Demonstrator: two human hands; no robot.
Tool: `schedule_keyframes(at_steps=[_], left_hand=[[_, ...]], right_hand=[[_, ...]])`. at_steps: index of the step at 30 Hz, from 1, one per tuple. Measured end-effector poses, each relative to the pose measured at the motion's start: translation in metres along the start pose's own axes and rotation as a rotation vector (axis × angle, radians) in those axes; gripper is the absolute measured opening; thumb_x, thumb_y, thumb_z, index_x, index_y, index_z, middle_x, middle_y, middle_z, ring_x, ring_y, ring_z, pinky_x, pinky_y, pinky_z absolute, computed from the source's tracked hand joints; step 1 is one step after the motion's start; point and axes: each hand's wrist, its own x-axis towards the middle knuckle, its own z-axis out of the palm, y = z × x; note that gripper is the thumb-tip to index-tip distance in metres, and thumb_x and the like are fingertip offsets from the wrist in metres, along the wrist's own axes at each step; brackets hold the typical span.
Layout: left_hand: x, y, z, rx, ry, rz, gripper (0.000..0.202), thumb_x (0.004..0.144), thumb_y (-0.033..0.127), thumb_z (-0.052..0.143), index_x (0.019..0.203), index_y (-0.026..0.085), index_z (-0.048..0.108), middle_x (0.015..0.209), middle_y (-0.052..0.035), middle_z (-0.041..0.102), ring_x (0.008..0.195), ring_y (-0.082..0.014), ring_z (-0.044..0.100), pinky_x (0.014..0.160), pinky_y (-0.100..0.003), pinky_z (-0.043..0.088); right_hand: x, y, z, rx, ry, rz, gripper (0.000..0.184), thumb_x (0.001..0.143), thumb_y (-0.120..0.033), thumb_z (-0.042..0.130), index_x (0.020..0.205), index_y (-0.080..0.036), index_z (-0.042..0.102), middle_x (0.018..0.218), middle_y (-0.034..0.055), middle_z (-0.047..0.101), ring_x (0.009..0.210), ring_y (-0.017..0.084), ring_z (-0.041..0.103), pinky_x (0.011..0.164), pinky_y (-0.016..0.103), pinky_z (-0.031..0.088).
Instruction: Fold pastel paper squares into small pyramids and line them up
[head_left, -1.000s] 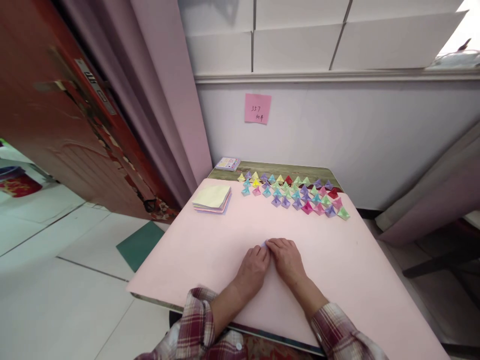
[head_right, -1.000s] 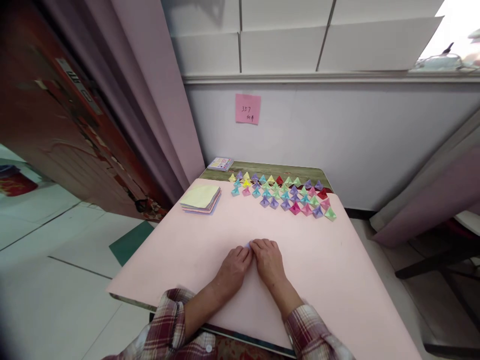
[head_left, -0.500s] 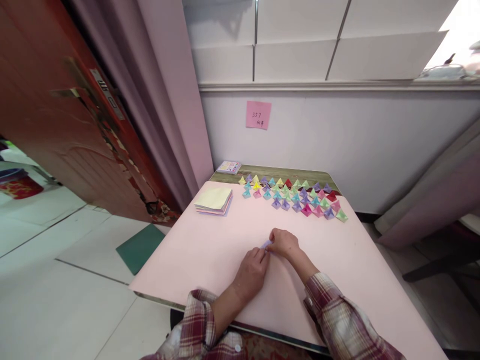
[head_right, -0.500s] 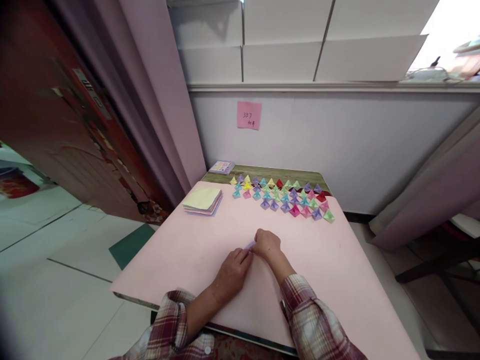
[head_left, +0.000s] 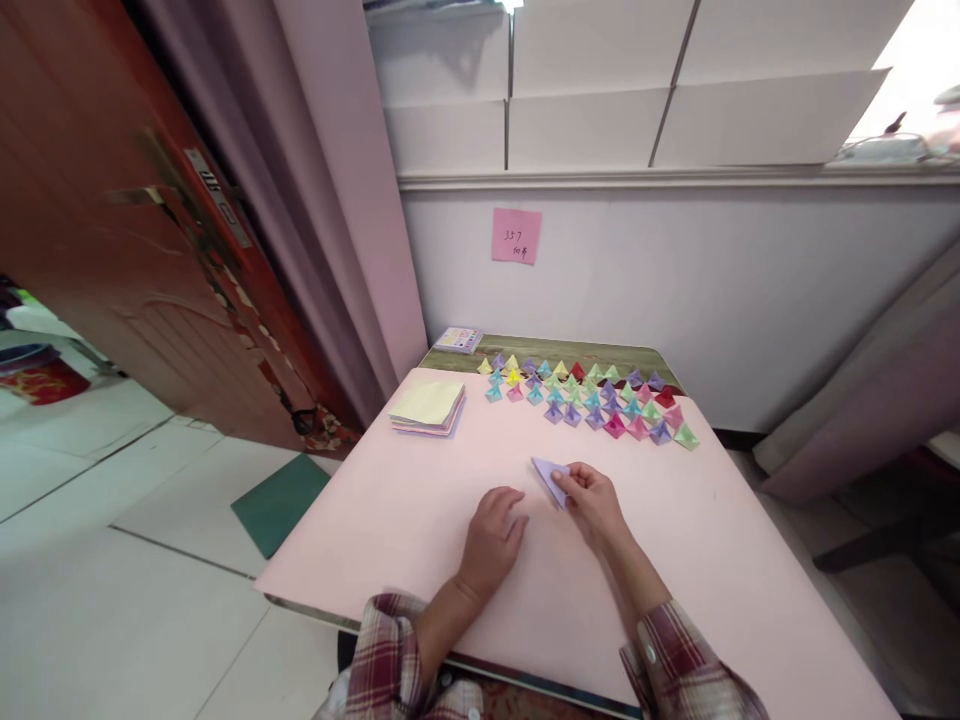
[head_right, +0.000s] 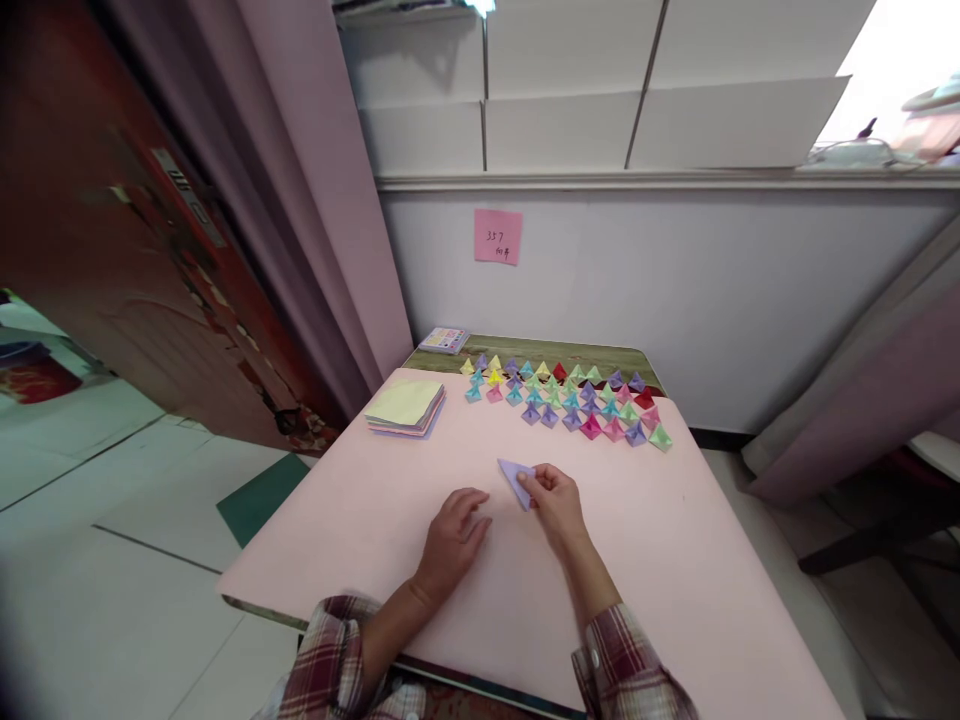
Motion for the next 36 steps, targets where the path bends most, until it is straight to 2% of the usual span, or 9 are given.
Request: schedule_keyframes(at_steps=[3,4,6,8,12,15,21,29,36], left_hand=[[0.014,0.005,0.006,-0.382,0.023,-0.370,0.023,0.079,0.034,0.064,0.093,0.016,0.064,0.086,-0.0050,0.064,0.073,-0.0157,0.060,0.069,-0.031,0.052],[0.020,0.009,0.009,-0.508,0.011,-0.455,0.025,0.077,0.036,0.066,0.089,0.015,0.064,0.081,-0.0039,0.064,0.070,-0.0148,0.059,0.067,-0.029,0.052],[0.030,0.018,0.015,-0.696,0.011,-0.536,0.028,0.073,0.038,0.069,0.087,0.014,0.064,0.078,-0.0029,0.063,0.069,-0.0138,0.059,0.067,-0.029,0.053],[0.038,0.026,0.019,-0.738,0.061,-0.535,0.028,0.069,0.035,0.073,0.085,0.013,0.064,0.077,-0.0024,0.063,0.067,-0.0125,0.058,0.066,-0.027,0.052],[0.047,0.036,0.022,-0.614,0.157,-0.448,0.018,0.070,0.029,0.072,0.075,0.014,0.064,0.067,0.0001,0.061,0.060,-0.0095,0.054,0.059,-0.021,0.048],[0.050,0.040,0.024,-0.617,0.111,-0.438,0.017,0.073,0.030,0.069,0.078,0.013,0.066,0.069,-0.0014,0.063,0.060,-0.0105,0.056,0.060,-0.023,0.049],[0.055,0.050,0.030,-0.751,0.018,-0.526,0.021,0.072,0.030,0.070,0.082,0.012,0.068,0.071,-0.0036,0.067,0.061,-0.0124,0.061,0.060,-0.025,0.053],[0.058,0.059,0.030,-0.784,-0.012,-0.537,0.021,0.072,0.029,0.070,0.083,0.011,0.068,0.071,-0.0040,0.067,0.060,-0.0126,0.061,0.058,-0.025,0.053],[0.056,0.054,0.033,-0.748,-0.028,-0.499,0.016,0.075,0.027,0.062,0.080,0.012,0.067,0.064,-0.0017,0.064,0.056,-0.0111,0.058,0.058,-0.024,0.052]], right_hand=[[0.000,0.009,0.002,0.403,0.014,0.082,0.032,0.064,-0.040,0.081,0.076,-0.020,0.059,0.064,-0.0051,0.058,0.052,0.009,0.050,0.048,0.019,0.041],[-0.001,0.011,0.003,0.476,-0.006,0.104,0.032,0.063,-0.039,0.081,0.076,-0.019,0.060,0.064,-0.0049,0.058,0.053,0.009,0.051,0.048,0.019,0.043],[-0.002,0.012,0.006,0.564,-0.061,0.130,0.030,0.064,-0.037,0.082,0.077,-0.019,0.062,0.064,-0.0047,0.060,0.054,0.009,0.053,0.049,0.018,0.045],[-0.003,0.012,0.008,0.619,-0.091,0.135,0.028,0.066,-0.035,0.082,0.078,-0.019,0.063,0.065,-0.0046,0.061,0.055,0.008,0.054,0.051,0.018,0.047],[-0.005,0.010,0.006,0.681,-0.096,0.136,0.022,0.069,-0.031,0.081,0.078,-0.019,0.064,0.064,-0.0046,0.062,0.054,0.008,0.055,0.048,0.016,0.046],[-0.005,0.010,0.004,0.689,-0.129,0.150,0.022,0.069,-0.029,0.081,0.081,-0.018,0.066,0.067,-0.0036,0.064,0.056,0.008,0.056,0.049,0.017,0.046],[-0.003,0.011,0.002,0.707,-0.194,0.177,0.023,0.071,-0.030,0.080,0.085,-0.017,0.068,0.075,-0.0006,0.068,0.064,0.011,0.061,0.061,0.022,0.050],[-0.002,0.014,-0.002,0.732,-0.218,0.185,0.021,0.072,-0.029,0.079,0.086,-0.017,0.069,0.075,0.0004,0.069,0.065,0.012,0.062,0.062,0.024,0.050],[-0.004,0.012,-0.002,0.694,-0.216,0.172,0.027,0.069,-0.032,0.080,0.086,-0.017,0.067,0.074,0.0011,0.067,0.064,0.013,0.060,0.061,0.025,0.050]])
